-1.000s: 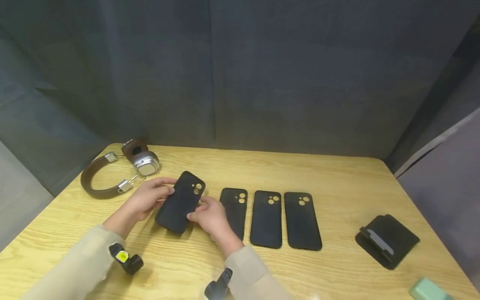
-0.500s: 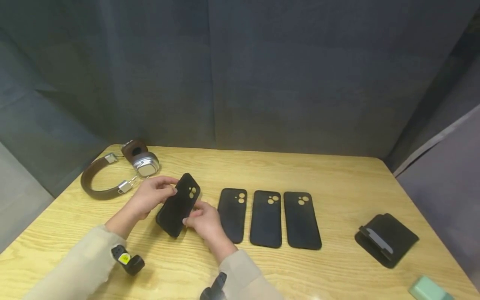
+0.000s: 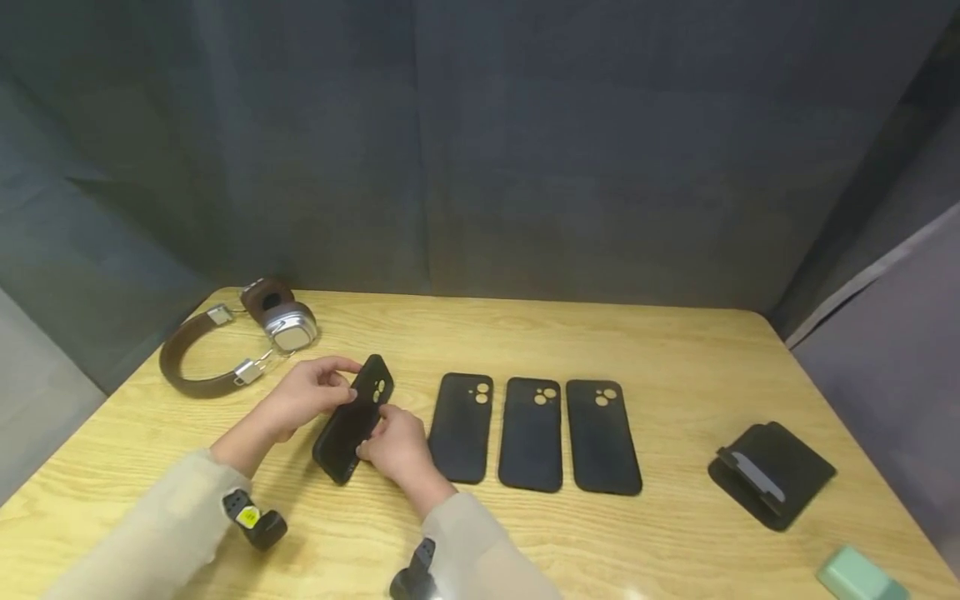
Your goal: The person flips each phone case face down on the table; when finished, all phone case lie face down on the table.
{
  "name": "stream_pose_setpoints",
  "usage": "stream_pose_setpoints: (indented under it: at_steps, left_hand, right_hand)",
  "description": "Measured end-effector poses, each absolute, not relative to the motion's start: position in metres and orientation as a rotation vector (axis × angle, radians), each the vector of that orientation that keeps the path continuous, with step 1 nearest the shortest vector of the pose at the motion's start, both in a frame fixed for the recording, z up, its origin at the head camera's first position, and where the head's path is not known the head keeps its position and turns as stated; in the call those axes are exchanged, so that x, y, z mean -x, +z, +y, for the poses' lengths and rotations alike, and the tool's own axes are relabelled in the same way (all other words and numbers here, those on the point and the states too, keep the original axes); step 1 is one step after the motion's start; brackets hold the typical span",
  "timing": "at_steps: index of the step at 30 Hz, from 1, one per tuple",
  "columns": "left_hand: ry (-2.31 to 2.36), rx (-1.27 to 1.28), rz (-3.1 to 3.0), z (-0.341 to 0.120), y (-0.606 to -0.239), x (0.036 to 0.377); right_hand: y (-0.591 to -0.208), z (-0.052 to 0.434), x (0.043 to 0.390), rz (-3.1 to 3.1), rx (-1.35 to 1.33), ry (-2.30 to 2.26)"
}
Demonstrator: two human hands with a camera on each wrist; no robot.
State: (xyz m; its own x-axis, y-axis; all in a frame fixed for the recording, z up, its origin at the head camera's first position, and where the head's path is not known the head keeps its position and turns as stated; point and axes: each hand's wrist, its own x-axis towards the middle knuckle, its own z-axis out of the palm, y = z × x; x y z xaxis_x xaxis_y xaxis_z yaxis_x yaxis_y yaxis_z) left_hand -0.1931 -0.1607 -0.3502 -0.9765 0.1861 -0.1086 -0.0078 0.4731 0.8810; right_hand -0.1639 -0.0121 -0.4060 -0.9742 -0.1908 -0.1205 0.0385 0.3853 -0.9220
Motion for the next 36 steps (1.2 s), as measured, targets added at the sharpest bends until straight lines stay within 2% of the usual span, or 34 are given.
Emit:
stream_pose_setpoints:
  at_steps: [7,12,23,36]
  left_hand:
    - [1.575,-0.152,2.421,-0.161,-0.353,0.194]
    - [1.643,-0.144,2.318,-0.159,-0.354,0.195]
    - [1.802,-0.132,2.063,-0.158,-0.370,0.192]
    - [1.860,-0.088,2.011,-0.139,-0.372,0.188]
  right_hand:
    - [-0.404,-0.011,0.166,2.467,0.153,-1.562]
    - [-0.401,-0.010,0.166,2.372,0.104,-1.681]
    - [-0.380,-0.002,0.143,1.898,-0.003,-2.079]
    - [-0.369,0.001,0.130,1.785,0.000,-2.148]
